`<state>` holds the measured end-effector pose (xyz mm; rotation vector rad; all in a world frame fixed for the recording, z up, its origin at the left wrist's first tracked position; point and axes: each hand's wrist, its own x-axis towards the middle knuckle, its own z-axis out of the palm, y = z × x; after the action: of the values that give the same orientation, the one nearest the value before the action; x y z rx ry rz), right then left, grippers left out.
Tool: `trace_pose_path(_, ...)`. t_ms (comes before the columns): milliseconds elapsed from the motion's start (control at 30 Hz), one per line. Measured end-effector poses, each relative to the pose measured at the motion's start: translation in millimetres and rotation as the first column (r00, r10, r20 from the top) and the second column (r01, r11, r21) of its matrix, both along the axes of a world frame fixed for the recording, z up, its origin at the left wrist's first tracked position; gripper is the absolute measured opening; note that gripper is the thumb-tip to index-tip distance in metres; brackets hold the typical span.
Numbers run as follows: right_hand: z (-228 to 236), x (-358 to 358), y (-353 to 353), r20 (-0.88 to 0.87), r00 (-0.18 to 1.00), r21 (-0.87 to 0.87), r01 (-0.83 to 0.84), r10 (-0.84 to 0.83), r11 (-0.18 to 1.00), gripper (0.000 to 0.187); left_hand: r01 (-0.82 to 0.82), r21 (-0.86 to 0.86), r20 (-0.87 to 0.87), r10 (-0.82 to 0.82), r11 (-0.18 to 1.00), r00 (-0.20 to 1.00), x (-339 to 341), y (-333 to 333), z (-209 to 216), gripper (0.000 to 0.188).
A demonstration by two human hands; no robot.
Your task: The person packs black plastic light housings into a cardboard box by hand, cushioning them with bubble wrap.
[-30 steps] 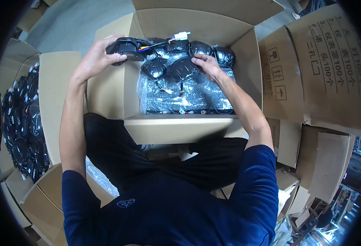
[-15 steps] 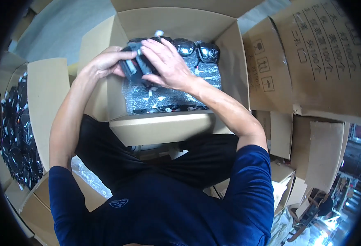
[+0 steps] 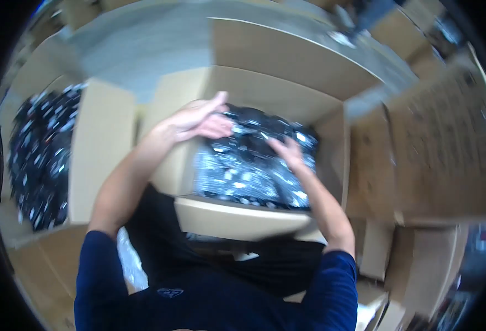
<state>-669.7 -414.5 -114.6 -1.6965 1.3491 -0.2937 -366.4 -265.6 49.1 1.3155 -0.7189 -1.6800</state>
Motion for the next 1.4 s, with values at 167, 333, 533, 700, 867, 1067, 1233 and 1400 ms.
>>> trace_pose_path(167, -81, -122, -43, -0.23, 0.973, -0.212, -0.086, 0.036, 0.973, 0.065, -0.462, -0.444, -0.015, 0.509, 0.768, 0.861, 53, 11, 30, 0.036)
trace_pose_path(333, -48, -74, -58, -0.444, 0.893, -0.441, -0.286, 0.07, 0.851, 0.047, -0.353, -0.877, 0.419, 0.88, 0.327, -0.225, 240, 115, 72, 0.021)
trace_pose_path(533, -74, -84, -55, -0.396, 0.91, -0.393, -0.291, 0.125, 0.872, 0.043, -0.815, -0.26, 0.853, -0.274, 0.517, -0.445, 377, 279, 65, 0.072)
trace_pose_path(700, -81, -85, -45, -0.278, 0.951, -0.299, -0.218, 0.134, 0.929, 0.048, -0.912, -0.142, 0.776, -0.529, 0.384, -0.343, 429, 363, 46, 0.086)
trace_pose_path(867, -117, -118, -52, -0.232, 0.969, -0.233, -0.139, 0.083, 0.962, 0.058, -0.886, 0.071, 0.714, -0.644, 0.457, -0.275, 506, 377, 59, 0.068)
trace_pose_path(1067, -107, -86, -50, -0.22, 0.939, -0.21, -0.311, 0.265, 0.927, 0.046, -0.854, 0.224, 0.801, -0.588, 0.47, -0.114, 528, 425, 101, 0.088)
trace_pose_path(1233, -93, -100, -46, -0.37, 0.885, -0.355, -0.415, 0.282, 0.838, 0.042, -0.799, 0.244, 0.692, -0.676, 0.55, -0.254, 494, 376, 79, 0.063)
trace_pose_path(1400, -71, -78, -57, -0.382, 0.861, -0.145, -0.416, 0.338, 0.898, 0.035, -0.635, -0.483, 0.713, -0.151, 0.603, -0.685, 476, 395, 184, 0.055)
